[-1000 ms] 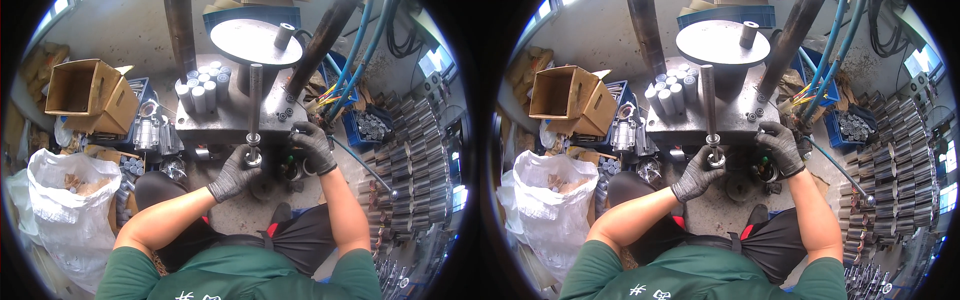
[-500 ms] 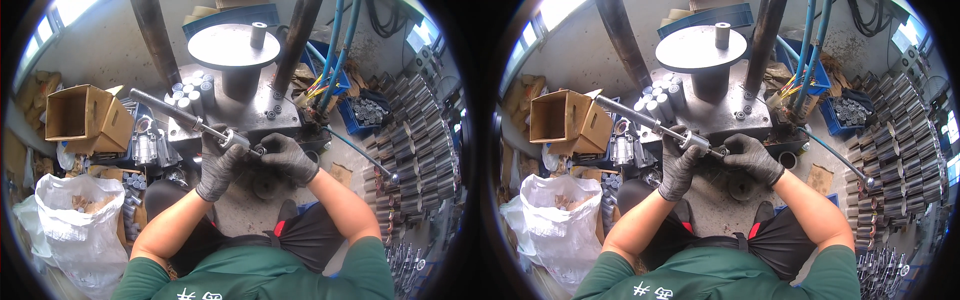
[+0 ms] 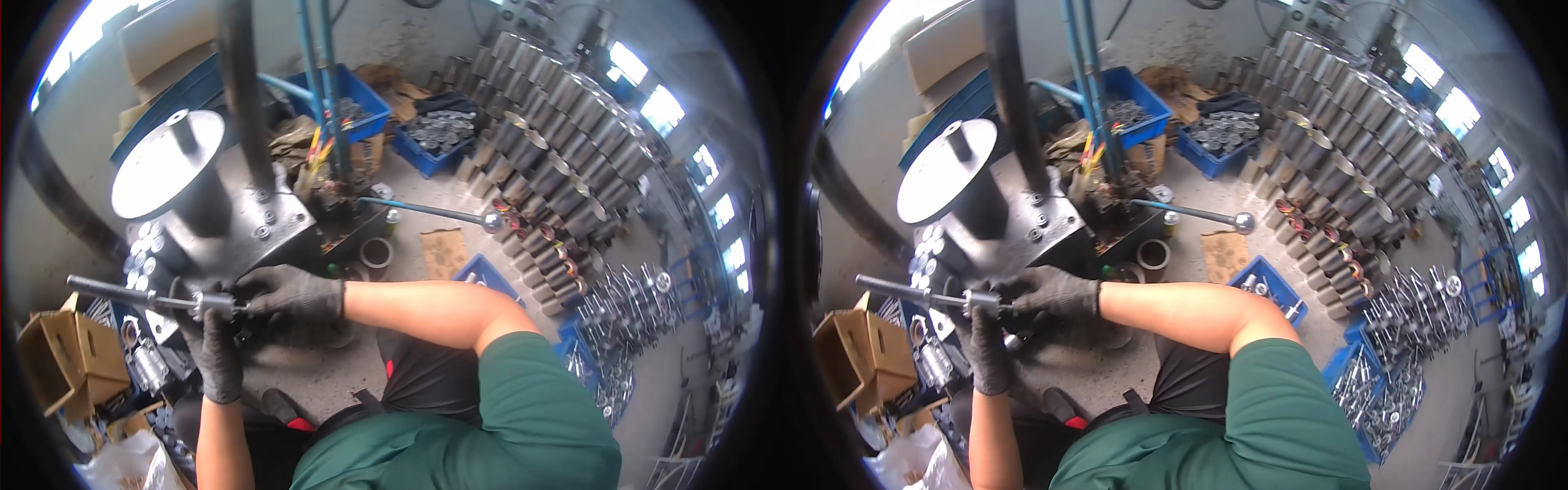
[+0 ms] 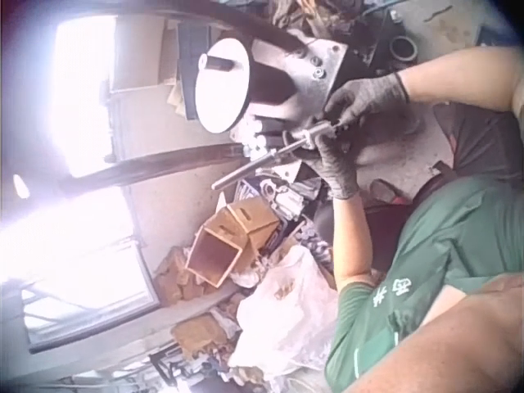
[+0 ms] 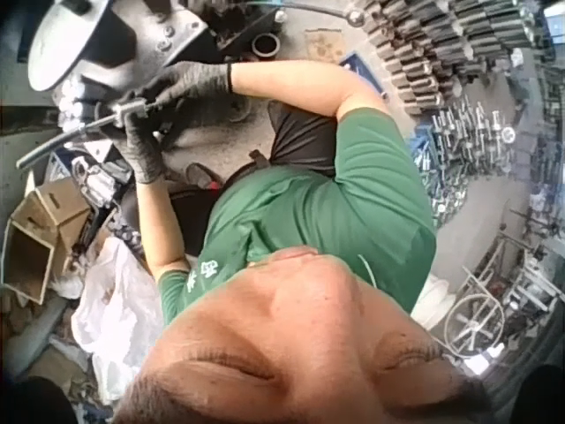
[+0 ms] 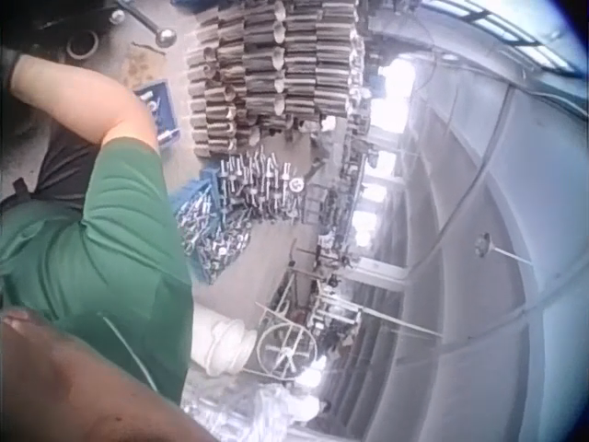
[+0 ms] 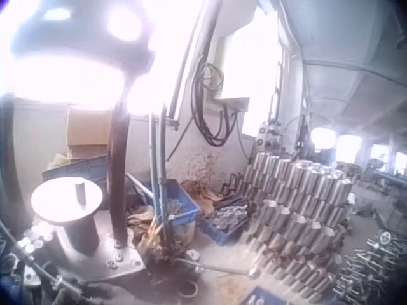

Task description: Operating an industrial press machine to join metal pipe components together and inspecting the assembled parts.

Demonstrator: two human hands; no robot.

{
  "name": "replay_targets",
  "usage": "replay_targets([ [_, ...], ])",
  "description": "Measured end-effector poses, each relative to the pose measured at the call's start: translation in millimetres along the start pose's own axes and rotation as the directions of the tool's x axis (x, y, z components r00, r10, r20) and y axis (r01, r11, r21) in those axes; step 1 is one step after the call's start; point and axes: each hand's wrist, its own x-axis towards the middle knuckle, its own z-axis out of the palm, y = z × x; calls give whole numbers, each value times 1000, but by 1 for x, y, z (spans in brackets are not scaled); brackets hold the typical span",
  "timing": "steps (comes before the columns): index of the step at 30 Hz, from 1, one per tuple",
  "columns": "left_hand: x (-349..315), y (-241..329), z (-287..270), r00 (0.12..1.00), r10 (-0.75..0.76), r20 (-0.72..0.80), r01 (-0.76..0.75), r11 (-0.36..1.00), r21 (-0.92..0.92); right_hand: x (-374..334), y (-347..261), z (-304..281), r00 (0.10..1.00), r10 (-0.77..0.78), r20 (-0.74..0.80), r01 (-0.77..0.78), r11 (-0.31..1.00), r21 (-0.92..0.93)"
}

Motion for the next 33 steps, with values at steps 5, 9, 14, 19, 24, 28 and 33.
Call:
replay_targets([
  [5, -6, -2, 8, 999, -10, 43, 8, 999, 53, -7, -32, 9, 996, -4, -91, -49, 817, -574],
  [9, -12, -10, 11, 987, -27, 157, 17, 997, 70, -55, -92, 13, 968, -226, 112, 163, 222, -961],
  [14, -13, -18, 7, 989, -37, 142, 24, 995, 94, -145, -168, -21, 944, -329, 8, -91, -283, -955],
  [19, 15, -5, 11, 998, 28, -52, -23, 994, 108, -203, -195, -65, 938, -159, -308, -339, -242, -909],
  [24, 88, 54, 23, 971, 224, 83, -234, 960, 154, -208, -199, -70, 953, -220, -209, -250, -182, -951],
  [28, 158, 103, 49, 928, 371, 29, -372, 928, 24, -201, -203, -65, 946, -95, -309, -323, -236, -916],
  [33, 234, 135, 72, 899, 421, -123, -403, 903, 147, -199, -204, -60, 943, -45, -330, -330, -267, -906],
])
